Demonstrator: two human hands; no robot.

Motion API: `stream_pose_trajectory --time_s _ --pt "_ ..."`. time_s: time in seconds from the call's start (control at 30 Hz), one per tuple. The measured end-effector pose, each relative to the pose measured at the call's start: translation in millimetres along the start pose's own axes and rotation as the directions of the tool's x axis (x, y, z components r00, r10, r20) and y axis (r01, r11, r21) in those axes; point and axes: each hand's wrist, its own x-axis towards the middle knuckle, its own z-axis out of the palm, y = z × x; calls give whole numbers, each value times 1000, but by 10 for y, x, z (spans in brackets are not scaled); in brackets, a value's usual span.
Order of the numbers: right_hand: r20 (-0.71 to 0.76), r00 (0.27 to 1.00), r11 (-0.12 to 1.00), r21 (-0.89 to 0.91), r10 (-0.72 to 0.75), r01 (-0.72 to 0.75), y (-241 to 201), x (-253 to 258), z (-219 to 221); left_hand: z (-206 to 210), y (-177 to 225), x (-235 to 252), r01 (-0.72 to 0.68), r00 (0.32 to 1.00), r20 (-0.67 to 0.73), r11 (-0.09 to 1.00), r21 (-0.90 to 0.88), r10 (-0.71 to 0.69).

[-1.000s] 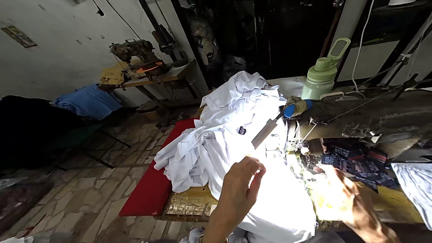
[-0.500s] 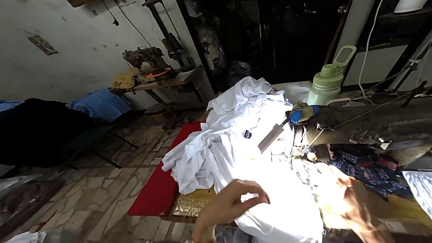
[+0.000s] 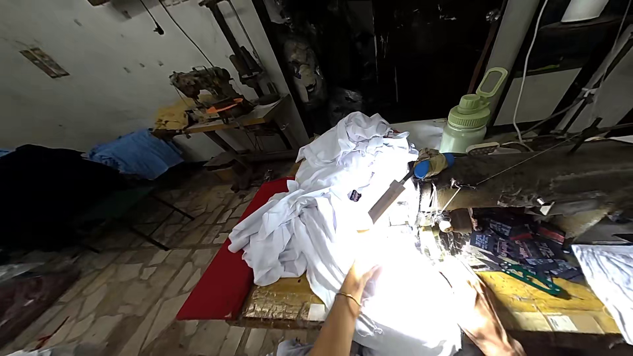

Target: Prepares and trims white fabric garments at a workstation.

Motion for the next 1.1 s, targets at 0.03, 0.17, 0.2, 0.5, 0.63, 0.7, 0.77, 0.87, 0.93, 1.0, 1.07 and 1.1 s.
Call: stream_pose_trajectory --time_s 0.03,0.17,0.2,0.5,0.63,0.7,0.77,0.87,0.93,1.0,1.07,1.1 --pt "51 996 995 53 77 -79 -70 -86 -38 -105 20 54 -78 997 13 992 102 77" --pt "325 935 929 284 139 -237 -442 -330 -95 -506 682 425 -297 955 252 584 756 159" --pt "373 927 933 313 49 -176 -547 -286 -105 -538 816 482 -341 940 295 464 818 171" --pt "346 924 986 -18 164 -169 -371 -306 -637 129 72 8 78 953 173 755 651 -248" --pt "180 973 983 -79 -148 164 -93 8 -327 117 -21 -110 332 919 40 824 458 -393" --pt "135 964 973 0 -228 231 3 139 -141 124 -28 -38 259 943 75 858 444 -324" --pt "207 959 981 70 -192 181 86 171 -8 205 17 176 -160 977 209 802 576 45" --pt "221 961 986 37 -167 163 106 125 45 378 134 590 -569 821 350 601 561 450" --pt "167 970 984 15 -178 178 57 82 20 360 337 426 -489 871 360 659 572 333" --pt "116 977 984 33 -180 177 48 84 14 338 132 554 -487 873 336 606 629 353" --pt "101 980 985 31 -170 168 86 126 29 257 -253 733 -547 830 354 502 670 432" --pt "98 983 988 5 -156 157 88 172 32 228 -151 668 -488 871 372 481 728 321"
